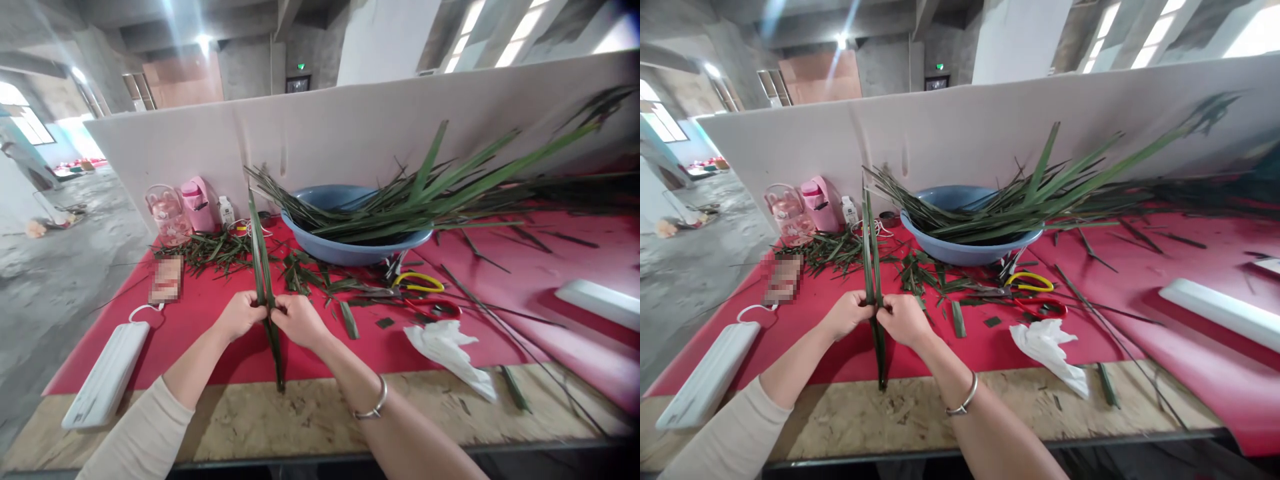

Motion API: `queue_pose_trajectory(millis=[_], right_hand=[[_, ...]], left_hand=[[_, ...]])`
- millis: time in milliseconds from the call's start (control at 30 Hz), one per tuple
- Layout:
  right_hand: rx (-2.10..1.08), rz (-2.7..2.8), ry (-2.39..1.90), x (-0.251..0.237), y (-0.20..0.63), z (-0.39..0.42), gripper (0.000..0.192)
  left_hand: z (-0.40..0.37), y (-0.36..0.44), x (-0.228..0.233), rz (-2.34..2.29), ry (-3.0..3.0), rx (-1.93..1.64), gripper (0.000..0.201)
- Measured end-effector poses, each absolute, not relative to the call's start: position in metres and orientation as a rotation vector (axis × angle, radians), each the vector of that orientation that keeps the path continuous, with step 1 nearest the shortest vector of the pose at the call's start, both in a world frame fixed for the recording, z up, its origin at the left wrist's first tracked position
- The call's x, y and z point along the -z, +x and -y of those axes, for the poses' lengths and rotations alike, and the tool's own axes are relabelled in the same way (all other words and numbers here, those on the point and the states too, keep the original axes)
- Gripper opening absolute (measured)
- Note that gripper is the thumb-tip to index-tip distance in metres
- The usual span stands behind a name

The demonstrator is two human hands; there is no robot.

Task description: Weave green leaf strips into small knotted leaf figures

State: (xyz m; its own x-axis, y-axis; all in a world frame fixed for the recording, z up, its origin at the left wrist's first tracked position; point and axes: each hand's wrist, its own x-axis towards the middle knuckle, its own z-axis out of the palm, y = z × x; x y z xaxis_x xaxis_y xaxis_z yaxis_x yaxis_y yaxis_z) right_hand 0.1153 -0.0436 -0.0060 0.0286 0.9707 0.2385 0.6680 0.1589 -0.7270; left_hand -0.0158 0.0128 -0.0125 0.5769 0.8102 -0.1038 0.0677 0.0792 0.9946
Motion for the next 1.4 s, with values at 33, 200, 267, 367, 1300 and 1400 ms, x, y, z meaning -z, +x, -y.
queue_pose_trajectory(millis=[33,200,267,367,1300,1400], right_hand=[[-0.509,1.711,-1.588,0.007,0.114,0.044,0.016],[-0.337,1.621,-1.719,0.011,0.107,0.042,0.02],[-0.299,1.565,-1.742,0.012,0.106,0.041,0.022],[-0.397,1.486,-1.699,0.014,0.104,0.041,0.018],[-0.488,1.208,-1.444,0.018,0.098,0.043,0.024],[-0.439,1.21,-1.417,0.02,0.099,0.043,0.025]], left_hand=[[-0.013,-0.015,0.013,-0.829,1.409,-0.677,0.023],[-0.014,-0.012,0.02,-1.003,1.474,-0.778,0.022],[-0.014,-0.01,0.02,-1.039,1.481,-0.798,0.02],[-0.011,-0.009,0.017,-1.008,1.389,-0.828,0.02],[-0.049,0.017,-0.042,-0.939,1.368,-1.197,0.01],[-0.056,0.019,-0.061,-0.919,1.403,-1.265,0.012]])
